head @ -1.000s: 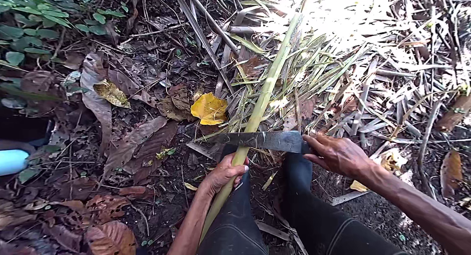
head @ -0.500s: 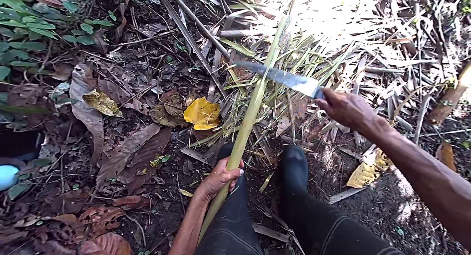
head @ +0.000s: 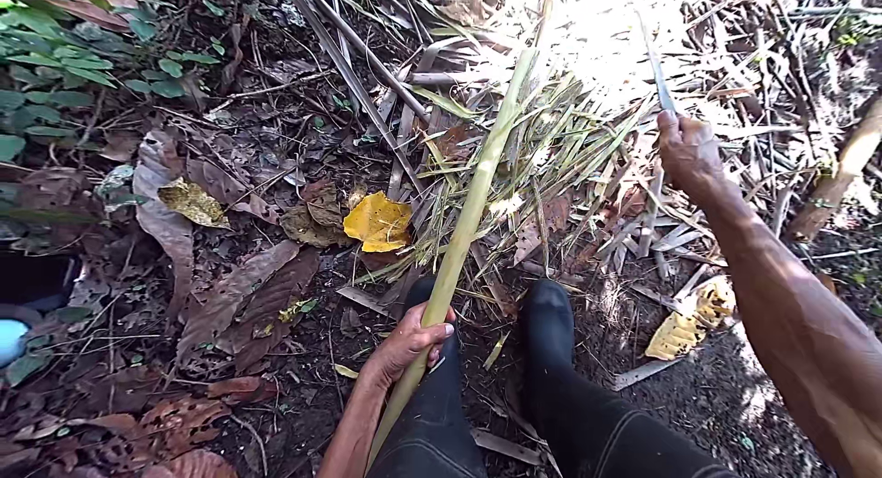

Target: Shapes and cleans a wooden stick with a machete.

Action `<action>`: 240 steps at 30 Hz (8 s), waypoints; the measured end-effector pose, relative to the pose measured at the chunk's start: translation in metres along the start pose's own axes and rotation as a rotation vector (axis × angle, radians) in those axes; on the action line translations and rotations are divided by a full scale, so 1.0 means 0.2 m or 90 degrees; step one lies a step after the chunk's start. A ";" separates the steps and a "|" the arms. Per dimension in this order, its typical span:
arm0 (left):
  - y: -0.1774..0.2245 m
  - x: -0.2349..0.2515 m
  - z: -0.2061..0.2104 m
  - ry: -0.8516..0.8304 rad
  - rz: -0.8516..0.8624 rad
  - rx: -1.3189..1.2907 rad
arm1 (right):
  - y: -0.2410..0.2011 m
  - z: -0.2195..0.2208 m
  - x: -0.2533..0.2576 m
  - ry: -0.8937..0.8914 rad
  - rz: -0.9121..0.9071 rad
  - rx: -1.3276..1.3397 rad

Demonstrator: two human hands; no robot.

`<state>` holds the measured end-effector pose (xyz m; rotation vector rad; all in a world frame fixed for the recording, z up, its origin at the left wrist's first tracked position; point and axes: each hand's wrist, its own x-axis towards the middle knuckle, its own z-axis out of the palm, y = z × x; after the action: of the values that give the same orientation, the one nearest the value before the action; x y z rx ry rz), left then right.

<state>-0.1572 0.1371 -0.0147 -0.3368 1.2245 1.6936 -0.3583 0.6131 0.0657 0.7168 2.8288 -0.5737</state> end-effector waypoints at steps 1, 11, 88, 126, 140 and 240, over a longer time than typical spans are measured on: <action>0.00 0.00 0.00 0.005 0.010 0.007 | 0.04 -0.01 0.00 0.023 0.029 0.054; 0.04 -0.01 0.05 0.133 0.028 0.175 | 0.10 0.13 -0.62 -0.126 -0.386 -0.090; -0.02 0.00 -0.03 0.016 0.013 0.012 | 0.11 0.44 -0.75 -0.189 -0.432 -0.105; -0.03 -0.18 -0.14 -0.223 0.023 -0.173 | -0.02 0.41 -0.62 -0.141 -0.574 -0.127; -0.06 -0.19 -0.13 -0.255 0.024 -0.194 | 0.04 0.41 -0.33 -0.104 -0.492 -0.098; -0.06 -0.27 -0.16 -0.440 -0.080 -0.442 | 0.05 0.45 -0.63 -0.081 -0.298 0.150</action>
<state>-0.1312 0.0810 0.0007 -0.1968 0.0951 1.8550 -0.2387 0.5316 0.0124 0.0296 2.8359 -0.9952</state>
